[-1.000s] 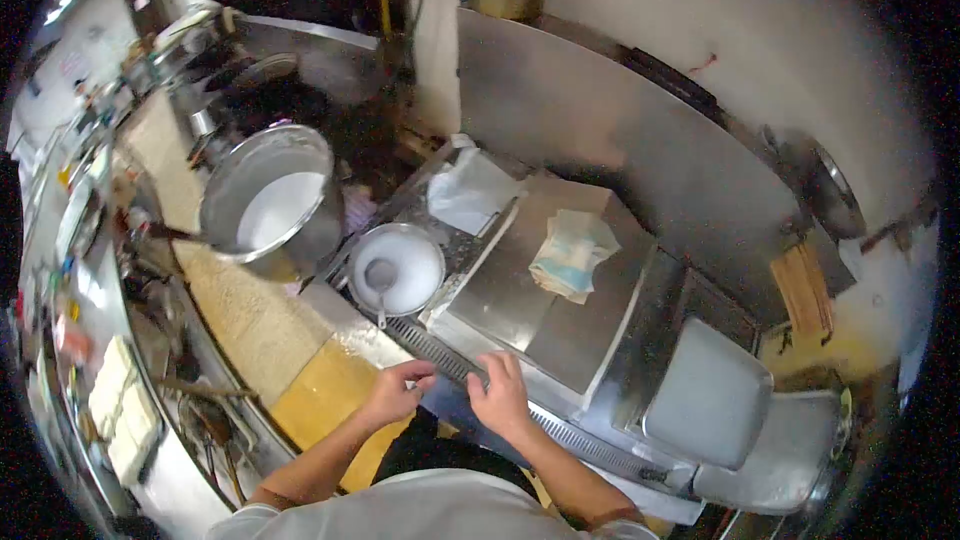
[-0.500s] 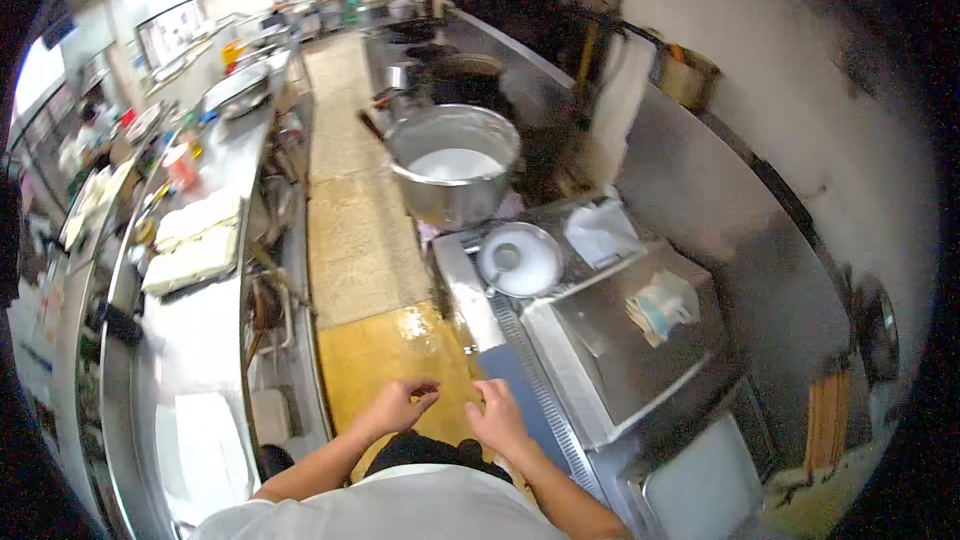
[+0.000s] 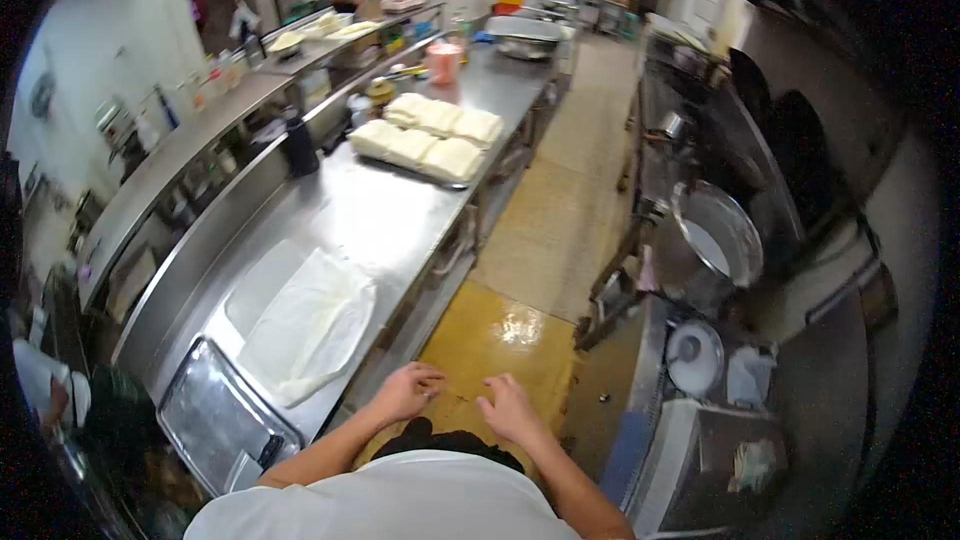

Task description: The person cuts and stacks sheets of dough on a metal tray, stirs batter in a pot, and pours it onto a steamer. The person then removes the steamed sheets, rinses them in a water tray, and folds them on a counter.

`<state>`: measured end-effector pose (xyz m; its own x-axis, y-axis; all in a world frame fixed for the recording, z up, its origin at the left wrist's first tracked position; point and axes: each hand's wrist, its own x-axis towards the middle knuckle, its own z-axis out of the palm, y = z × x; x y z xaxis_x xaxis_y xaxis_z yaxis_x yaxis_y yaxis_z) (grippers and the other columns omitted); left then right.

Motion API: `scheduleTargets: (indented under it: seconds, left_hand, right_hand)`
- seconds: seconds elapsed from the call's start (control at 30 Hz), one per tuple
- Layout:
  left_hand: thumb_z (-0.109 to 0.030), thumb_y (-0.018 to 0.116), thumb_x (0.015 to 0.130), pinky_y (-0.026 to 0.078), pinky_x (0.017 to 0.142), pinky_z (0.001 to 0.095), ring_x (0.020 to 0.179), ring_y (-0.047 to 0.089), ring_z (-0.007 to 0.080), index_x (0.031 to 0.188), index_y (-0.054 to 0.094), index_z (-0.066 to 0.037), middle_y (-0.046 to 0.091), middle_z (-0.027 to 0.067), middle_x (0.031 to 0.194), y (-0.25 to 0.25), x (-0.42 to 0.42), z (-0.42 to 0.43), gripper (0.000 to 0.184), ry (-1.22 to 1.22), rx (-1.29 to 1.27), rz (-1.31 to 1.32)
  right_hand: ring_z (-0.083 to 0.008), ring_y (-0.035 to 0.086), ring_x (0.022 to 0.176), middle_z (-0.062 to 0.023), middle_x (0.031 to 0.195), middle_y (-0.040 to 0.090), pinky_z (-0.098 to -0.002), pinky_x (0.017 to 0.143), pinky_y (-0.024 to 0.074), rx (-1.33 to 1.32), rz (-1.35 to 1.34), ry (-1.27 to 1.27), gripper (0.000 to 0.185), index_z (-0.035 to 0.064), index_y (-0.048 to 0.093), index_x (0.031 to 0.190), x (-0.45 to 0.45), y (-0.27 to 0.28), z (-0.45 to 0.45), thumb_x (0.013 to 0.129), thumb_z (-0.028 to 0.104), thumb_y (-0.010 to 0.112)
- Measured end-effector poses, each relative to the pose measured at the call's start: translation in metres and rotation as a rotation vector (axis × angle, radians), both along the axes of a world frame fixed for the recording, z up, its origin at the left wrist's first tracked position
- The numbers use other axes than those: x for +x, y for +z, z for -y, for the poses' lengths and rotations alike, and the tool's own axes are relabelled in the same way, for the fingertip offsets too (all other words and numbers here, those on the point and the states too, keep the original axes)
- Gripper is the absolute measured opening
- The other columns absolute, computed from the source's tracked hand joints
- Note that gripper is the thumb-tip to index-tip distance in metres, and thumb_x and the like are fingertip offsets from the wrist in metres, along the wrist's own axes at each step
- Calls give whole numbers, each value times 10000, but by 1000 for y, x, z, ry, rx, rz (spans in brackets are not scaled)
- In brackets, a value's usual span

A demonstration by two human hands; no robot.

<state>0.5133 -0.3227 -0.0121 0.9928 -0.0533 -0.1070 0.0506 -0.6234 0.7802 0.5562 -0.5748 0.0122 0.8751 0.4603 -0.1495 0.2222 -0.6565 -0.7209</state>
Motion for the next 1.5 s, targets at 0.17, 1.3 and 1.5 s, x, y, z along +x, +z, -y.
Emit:
scheduleTargets:
  seconds: [0.17, 1.3, 1.5]
  left_hand:
    - [-251, 852, 777, 474, 1004, 475, 1199, 577, 368, 1085, 729, -40, 621, 191, 1257, -22, -61, -146, 393, 409, 396, 79]
    - [-596, 646, 957, 530, 726, 439, 759, 699, 307, 973, 792, -80, 715, 178, 791, -42, -54, -127, 537, -623, -238, -561]
    - [-546, 667, 968, 497, 783, 354, 850, 620, 186, 1063, 743, -4, 699, 84, 905, -6, -59, -81, 555, -757, -508, -761]
  right_hand:
    - [-439, 577, 1202, -265, 1263, 603, -459, 1032, 479, -23, -38, 208, 408, -44, 633, 1239, 6, -4, -105, 922, 208, 682]
    - [-324, 587, 955, -101, 858, 644, -462, 944, 403, -556, 549, -522, 152, 157, 751, 752, 70, -72, -112, 796, 62, 642]
    - [-332, 596, 955, -105, 861, 650, -473, 928, 413, -592, 533, -767, 138, 139, 732, 744, 19, -56, -29, 784, 46, 637]
